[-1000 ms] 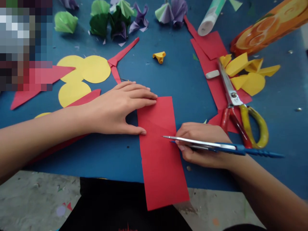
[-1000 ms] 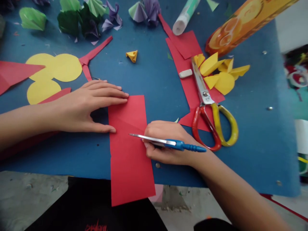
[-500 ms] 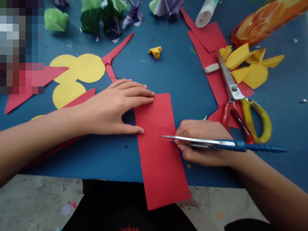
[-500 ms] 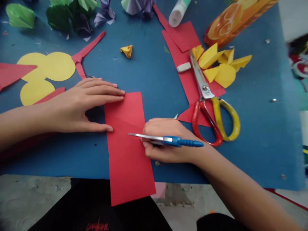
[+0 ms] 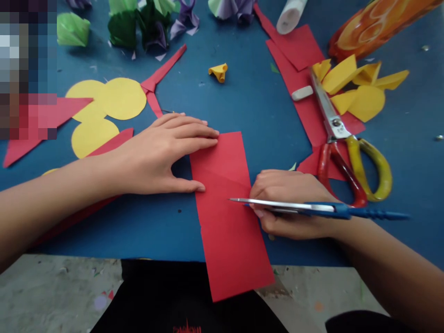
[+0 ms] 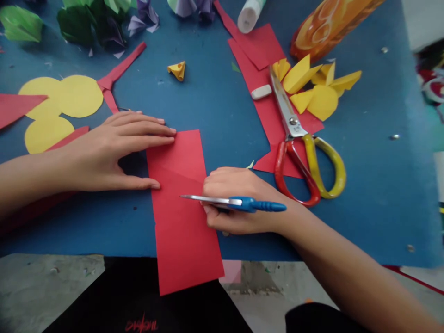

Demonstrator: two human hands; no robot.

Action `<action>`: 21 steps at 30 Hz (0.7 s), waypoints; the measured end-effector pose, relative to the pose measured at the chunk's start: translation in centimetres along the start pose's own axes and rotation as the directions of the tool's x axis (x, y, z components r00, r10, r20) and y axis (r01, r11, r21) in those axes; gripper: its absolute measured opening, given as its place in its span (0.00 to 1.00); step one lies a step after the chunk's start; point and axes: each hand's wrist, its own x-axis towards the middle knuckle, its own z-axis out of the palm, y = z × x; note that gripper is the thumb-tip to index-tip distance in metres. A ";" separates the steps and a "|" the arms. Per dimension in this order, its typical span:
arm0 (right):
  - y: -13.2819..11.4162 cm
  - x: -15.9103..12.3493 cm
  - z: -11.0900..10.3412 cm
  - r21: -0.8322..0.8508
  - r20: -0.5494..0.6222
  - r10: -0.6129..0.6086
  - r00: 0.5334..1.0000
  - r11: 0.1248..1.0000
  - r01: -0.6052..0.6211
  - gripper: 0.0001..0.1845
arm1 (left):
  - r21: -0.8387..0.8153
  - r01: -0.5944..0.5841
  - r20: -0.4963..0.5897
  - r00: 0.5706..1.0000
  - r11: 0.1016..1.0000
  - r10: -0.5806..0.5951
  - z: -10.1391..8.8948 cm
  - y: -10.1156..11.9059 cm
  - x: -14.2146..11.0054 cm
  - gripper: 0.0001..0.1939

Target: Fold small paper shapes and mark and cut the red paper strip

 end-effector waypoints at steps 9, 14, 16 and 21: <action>-0.2 0.3 -0.2 0.017 -0.039 0.077 0.996 0.997 -0.076 0.10 | -0.007 0.009 0.003 1.000 1.000 -0.009 0.0 0.0 0.0 0.34; -0.2 0.2 -0.1 0.021 0.006 0.003 1.000 1.000 -0.003 0.10 | 0.001 0.003 -0.004 1.000 1.000 -0.003 0.0 0.0 0.0 0.34; -0.2 0.2 -0.2 0.024 0.019 -0.008 1.000 1.000 0.008 0.10 | 0.003 -0.002 -0.007 1.000 1.000 0.002 0.0 0.0 0.0 0.34; -0.5 0.3 -0.5 -0.083 -0.038 0.125 0.991 0.988 -0.128 0.09 | -0.006 -0.003 -0.003 1.000 1.000 0.003 0.0 0.0 0.0 0.34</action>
